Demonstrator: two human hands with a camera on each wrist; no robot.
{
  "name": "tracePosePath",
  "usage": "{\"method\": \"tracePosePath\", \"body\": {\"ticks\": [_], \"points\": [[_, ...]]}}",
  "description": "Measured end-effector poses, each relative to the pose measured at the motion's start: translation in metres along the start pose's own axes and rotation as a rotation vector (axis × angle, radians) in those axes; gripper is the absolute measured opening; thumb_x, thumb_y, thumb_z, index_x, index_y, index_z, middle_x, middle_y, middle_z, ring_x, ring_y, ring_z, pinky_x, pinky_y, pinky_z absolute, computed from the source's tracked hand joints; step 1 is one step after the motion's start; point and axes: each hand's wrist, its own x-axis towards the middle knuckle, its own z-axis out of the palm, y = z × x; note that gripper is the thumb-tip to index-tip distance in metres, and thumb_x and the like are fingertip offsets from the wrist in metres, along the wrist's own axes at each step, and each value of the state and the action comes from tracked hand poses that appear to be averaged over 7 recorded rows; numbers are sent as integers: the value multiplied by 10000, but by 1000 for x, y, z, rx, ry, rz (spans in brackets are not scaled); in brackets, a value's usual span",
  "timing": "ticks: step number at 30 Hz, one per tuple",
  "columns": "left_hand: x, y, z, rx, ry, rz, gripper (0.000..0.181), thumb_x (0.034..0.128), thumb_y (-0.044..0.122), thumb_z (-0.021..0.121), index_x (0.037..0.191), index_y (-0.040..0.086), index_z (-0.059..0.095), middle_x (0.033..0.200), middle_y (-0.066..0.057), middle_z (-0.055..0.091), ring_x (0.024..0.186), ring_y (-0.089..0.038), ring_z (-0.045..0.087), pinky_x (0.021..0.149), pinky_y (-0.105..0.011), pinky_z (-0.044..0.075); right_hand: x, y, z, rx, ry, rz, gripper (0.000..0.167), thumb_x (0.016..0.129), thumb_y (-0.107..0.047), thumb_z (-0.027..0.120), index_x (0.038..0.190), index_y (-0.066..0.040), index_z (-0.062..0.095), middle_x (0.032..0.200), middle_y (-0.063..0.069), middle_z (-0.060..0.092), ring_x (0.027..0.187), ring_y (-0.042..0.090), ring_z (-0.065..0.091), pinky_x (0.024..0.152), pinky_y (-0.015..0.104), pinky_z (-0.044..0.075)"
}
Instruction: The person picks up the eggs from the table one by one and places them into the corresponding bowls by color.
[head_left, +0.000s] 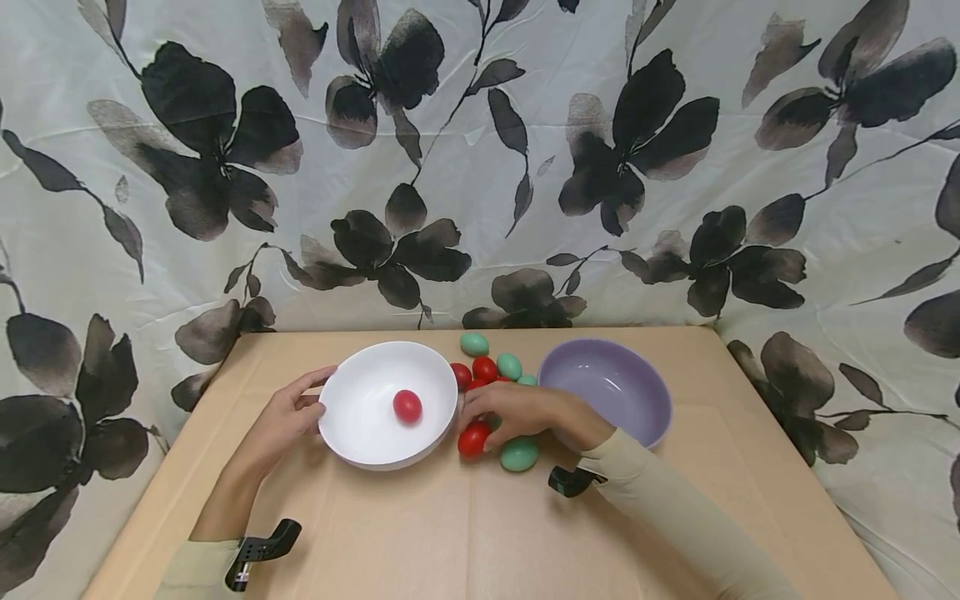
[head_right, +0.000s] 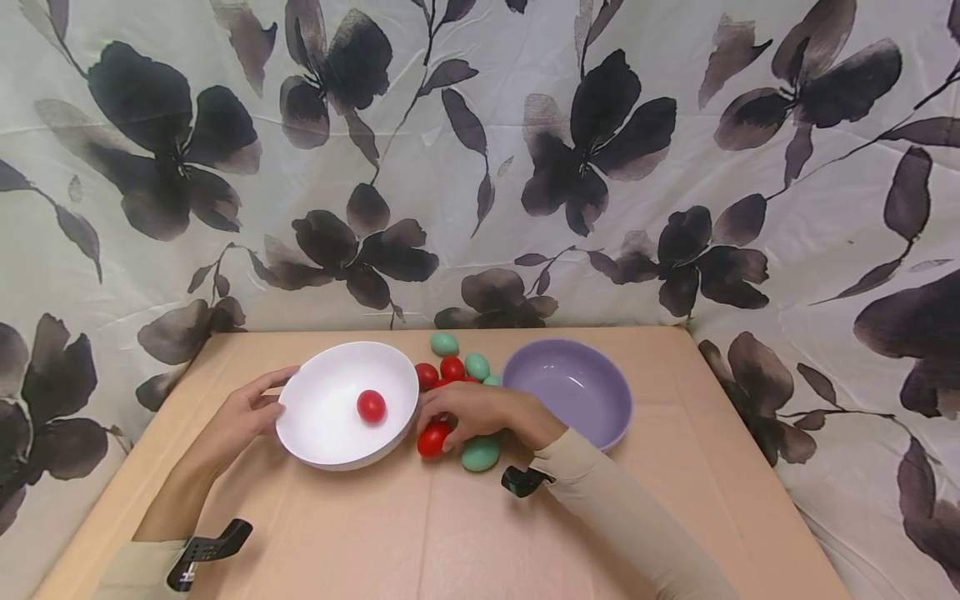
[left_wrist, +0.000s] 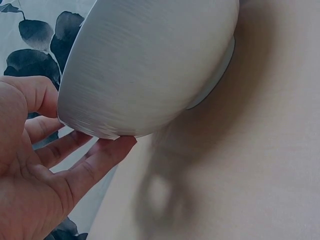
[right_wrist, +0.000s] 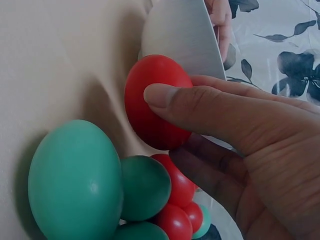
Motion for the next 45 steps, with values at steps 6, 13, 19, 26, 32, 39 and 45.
{"method": "tracePosePath", "body": {"ticks": [6, 13, 19, 26, 32, 39, 45], "points": [[0, -1, 0, -5, -1, -7, 581, 969, 14, 511, 1539, 89, 423, 1543, -215, 421, 1282, -427, 537, 821, -210, 533, -5, 0, -2, 23, 18, -12, 391, 863, -145, 809, 1241, -176, 715, 1165, -95, 631, 1131, 117, 564, 976, 308, 532], [-3, -1, 2, -7, 5, -16, 585, 972, 29, 522, 1543, 106, 420, 1551, -212, 413, 1293, -433, 531, 809, -231, 542, -13, -3, -10, 43, 30, -11, 392, 870, -121, 793, 1251, -171, 713, 1173, -91, 619, 1130, 70, 533, 965, 310, 535], [-6, 0, 4, -5, 11, -7, 586, 972, 25, 522, 1543, 103, 420, 1544, -215, 419, 1284, -431, 538, 802, -232, 545, -18, -7, -15, 60, 23, 2, 409, 872, -109, 789, 1271, -133, 704, 1199, -71, 635, 1141, 98, 548, 962, 334, 545], [-8, -1, 6, -13, 15, 1, 585, 962, 7, 515, 1535, 89, 429, 1528, -223, 432, 1258, -424, 547, 790, -249, 550, -20, -8, -17, 75, 34, 10, 425, 867, -113, 796, 1279, -160, 701, 1196, -89, 614, 1148, 91, 542, 946, 276, 542], [-10, -2, 9, -6, 20, -3, 584, 962, 12, 517, 1534, 88, 430, 1529, -225, 430, 1262, -424, 548, 802, -241, 548, -23, -10, -21, 69, 49, 2, 400, 865, -111, 794, 1243, -216, 718, 1199, -105, 598, 1138, 79, 541, 935, 270, 543], [-14, -2, 12, -8, 28, -5, 586, 961, 10, 520, 1534, 86, 430, 1524, -226, 435, 1255, -422, 552, 800, -244, 548, -26, -12, -28, 45, 79, -37, 398, 868, -119, 790, 1234, -261, 721, 1211, -118, 607, 1127, 76, 545, 938, 273, 535], [-17, -2, 14, -17, 28, -3, 585, 966, 14, 520, 1538, 87, 422, 1536, -227, 422, 1274, -439, 541, 807, -245, 555, -27, -13, -33, 32, 117, -47, 422, 869, -143, 796, 1268, -251, 708, 1227, -91, 593, 1148, 112, 537, 939, 306, 550]]}}
